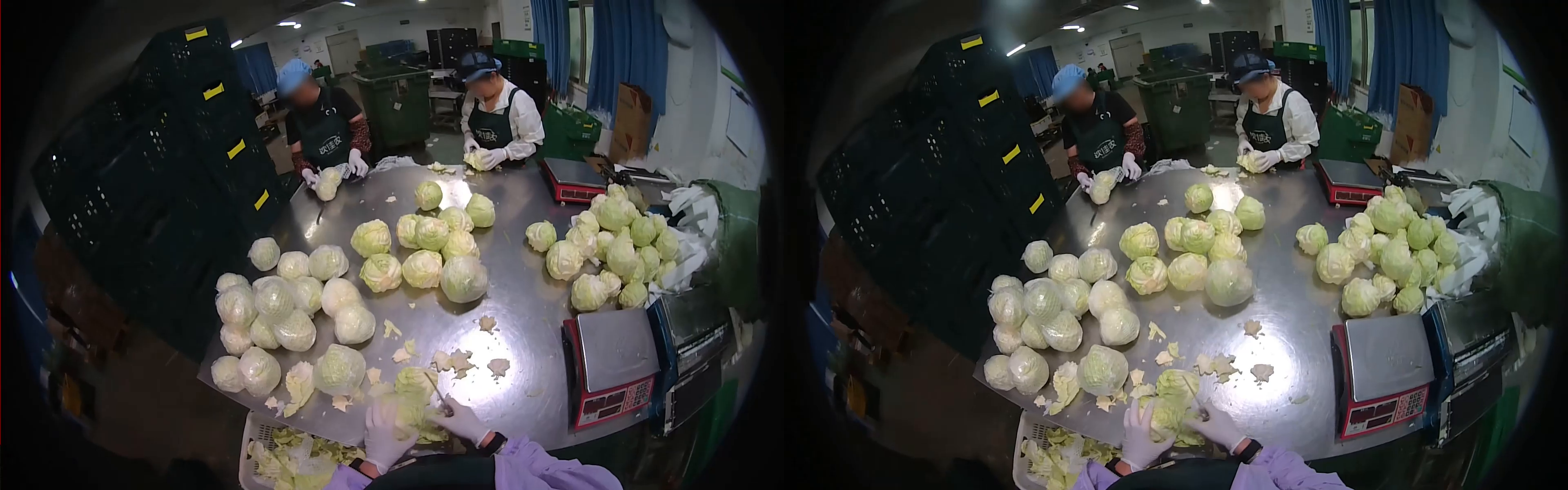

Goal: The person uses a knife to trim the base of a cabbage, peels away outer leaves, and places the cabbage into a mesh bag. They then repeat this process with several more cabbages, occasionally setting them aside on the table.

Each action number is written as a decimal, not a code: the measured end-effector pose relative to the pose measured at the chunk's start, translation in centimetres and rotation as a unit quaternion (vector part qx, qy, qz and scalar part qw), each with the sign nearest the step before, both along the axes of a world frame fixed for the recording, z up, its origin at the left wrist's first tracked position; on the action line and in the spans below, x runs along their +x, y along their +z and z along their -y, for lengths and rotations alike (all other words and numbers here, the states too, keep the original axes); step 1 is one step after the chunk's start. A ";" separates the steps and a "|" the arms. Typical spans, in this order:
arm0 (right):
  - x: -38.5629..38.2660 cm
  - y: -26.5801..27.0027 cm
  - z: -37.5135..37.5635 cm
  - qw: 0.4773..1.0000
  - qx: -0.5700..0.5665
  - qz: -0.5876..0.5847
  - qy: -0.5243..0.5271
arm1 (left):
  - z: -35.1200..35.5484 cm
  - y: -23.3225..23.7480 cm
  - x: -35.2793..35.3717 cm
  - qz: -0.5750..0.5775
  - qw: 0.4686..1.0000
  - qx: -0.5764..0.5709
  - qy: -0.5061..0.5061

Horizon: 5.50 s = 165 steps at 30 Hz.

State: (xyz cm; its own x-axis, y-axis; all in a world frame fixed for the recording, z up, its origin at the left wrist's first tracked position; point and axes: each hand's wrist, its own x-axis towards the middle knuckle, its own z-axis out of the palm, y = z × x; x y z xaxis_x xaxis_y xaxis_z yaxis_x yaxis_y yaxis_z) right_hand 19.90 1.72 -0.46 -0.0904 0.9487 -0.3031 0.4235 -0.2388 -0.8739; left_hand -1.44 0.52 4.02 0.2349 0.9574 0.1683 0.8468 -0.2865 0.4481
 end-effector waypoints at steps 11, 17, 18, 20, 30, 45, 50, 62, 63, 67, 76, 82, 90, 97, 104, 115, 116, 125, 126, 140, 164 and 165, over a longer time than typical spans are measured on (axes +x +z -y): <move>-2.7 -4.3 0.0 0.989 0.127 -0.078 0.007 | -1.0 -3.1 -3.9 0.230 0.970 0.002 0.077; -2.1 -2.9 -0.4 0.987 -0.075 -0.142 0.021 | -0.6 -2.8 -5.4 0.673 0.693 -0.168 0.199; -2.1 -1.8 -0.6 0.987 -0.074 -0.144 0.023 | -0.6 -2.4 -5.5 0.672 0.694 -0.166 0.200; -1.6 1.7 -1.3 0.973 -0.113 -0.203 0.002 | -0.3 -1.6 -5.3 0.641 0.733 -0.097 0.206; -1.3 7.9 -2.2 0.981 0.029 -0.194 0.012 | -1.2 4.0 -3.5 0.819 0.519 -0.171 0.174; -1.5 10.7 -5.6 0.957 -0.026 -0.290 0.006 | -0.3 2.1 -1.0 0.617 0.754 -0.221 -0.038; -0.4 7.4 -3.9 0.899 -0.008 -0.422 0.119 | 0.7 6.9 -0.8 0.818 0.330 -0.461 -0.098; -0.8 1.8 -1.0 0.868 -0.335 -0.367 0.007 | -0.3 -0.8 -1.6 0.262 0.965 -0.016 0.012; -0.4 -0.2 -0.8 0.862 -0.361 -0.355 0.019 | -0.2 -0.7 -1.1 0.245 0.969 -0.023 0.023; -0.3 -1.2 -0.6 0.999 -0.040 -0.008 -0.006 | -0.8 -0.6 0.0 0.234 0.967 -0.065 0.078; -1.5 5.1 -2.1 0.939 0.236 0.215 0.131 | -5.1 0.8 0.3 0.185 0.963 -0.190 0.051; -1.9 4.5 -4.1 0.948 0.195 0.208 0.141 | -6.5 0.5 -0.1 0.174 0.963 -0.205 0.023; -1.2 5.4 -6.5 0.946 0.149 0.241 0.158 | -8.0 1.4 0.3 0.148 0.958 -0.244 0.013; 0.3 3.1 -9.2 0.955 0.151 0.238 0.097 | -7.5 1.5 0.5 0.137 0.971 -0.195 0.002; 2.0 -0.1 -11.5 0.977 0.052 0.204 0.029 | -5.5 0.3 -1.6 0.202 0.962 -0.152 -0.102; -3.0 2.6 -1.7 0.967 0.216 0.131 0.008 | -2.0 -1.2 2.1 0.266 0.958 -0.028 0.108; -3.1 2.1 -1.8 0.967 0.217 0.136 0.007 | -2.0 -1.2 2.3 0.248 0.962 -0.020 0.112; -1.1 -1.1 -3.6 0.973 0.230 -0.027 -0.019 | -2.9 -0.8 2.1 0.204 0.971 -0.043 0.119; -0.8 -0.9 -3.7 0.984 0.163 -0.073 -0.018 | -3.0 -0.9 2.0 0.191 0.974 -0.035 0.115; -0.7 1.0 -3.5 0.989 0.004 -0.144 0.018 | -3.7 -3.0 -1.4 0.275 0.955 -0.076 0.085; -0.9 0.1 -6.1 0.949 -0.117 -0.291 0.022 | -0.4 -0.1 -6.0 0.218 0.953 -0.166 0.132; -0.8 1.2 -6.2 0.964 -0.113 -0.237 0.045 | 0.0 -0.3 -6.1 0.218 0.952 -0.165 0.134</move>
State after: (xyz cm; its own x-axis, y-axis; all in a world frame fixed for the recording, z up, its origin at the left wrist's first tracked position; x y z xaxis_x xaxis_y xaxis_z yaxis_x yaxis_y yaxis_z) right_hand 19.13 7.94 0.78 -0.3488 0.8450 -0.4054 0.0178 -0.4265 -0.9043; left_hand -7.52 0.52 3.70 -0.0486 0.9906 -0.1275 0.5826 0.1318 0.8020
